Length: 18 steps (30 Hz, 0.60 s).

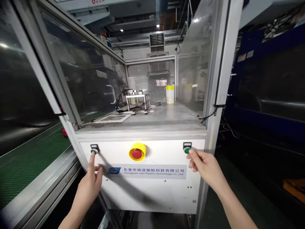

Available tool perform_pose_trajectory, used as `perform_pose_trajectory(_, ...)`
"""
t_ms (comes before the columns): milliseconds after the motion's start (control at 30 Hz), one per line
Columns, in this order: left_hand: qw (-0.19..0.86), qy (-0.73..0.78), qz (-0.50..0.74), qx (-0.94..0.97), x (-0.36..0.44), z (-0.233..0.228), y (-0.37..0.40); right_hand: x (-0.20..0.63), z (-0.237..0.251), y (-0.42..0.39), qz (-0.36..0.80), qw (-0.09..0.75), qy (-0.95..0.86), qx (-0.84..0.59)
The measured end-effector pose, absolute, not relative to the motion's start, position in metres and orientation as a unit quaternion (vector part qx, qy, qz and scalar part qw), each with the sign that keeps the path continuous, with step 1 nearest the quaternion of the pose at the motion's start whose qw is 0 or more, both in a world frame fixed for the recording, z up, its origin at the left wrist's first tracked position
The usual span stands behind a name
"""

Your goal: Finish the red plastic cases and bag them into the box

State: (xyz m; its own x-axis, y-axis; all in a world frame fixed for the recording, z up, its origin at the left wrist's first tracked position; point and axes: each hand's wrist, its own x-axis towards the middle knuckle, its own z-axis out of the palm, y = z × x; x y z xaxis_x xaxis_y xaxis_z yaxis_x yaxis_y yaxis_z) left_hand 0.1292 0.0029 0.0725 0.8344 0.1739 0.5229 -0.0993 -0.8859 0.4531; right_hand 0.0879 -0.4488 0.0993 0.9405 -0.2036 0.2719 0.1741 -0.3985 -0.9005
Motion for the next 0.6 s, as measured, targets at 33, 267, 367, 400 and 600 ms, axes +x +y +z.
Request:
perform_pose_trajectory(33,0.235,0.028,0.286,0.928,0.13,0.073,0.003,0.089,0.102,-0.444,-0.187,0.546,0.012,-0.817)
perform_pose_trajectory(267,0.263,0.061,0.3,0.915,0.134,0.078,-0.008,0.089,0.104,-0.435,-0.223,0.487,0.034,-0.844)
perform_pose_trajectory(367,0.215,0.102,0.302,0.923,0.134,0.081,-0.011,0.091,0.105,-0.43,-0.212,0.537,0.056,-0.815)
perform_pose_trajectory(400,0.192,0.114,0.292,0.93,0.134,0.084,-0.01,0.092,0.106,-0.429,-0.206,0.554,0.067,-0.804)
perform_pose_trajectory(600,0.181,0.099,0.248,0.947,0.118,0.095,0.002,0.085,0.1,-0.44,-0.13,0.596,0.022,-0.792)
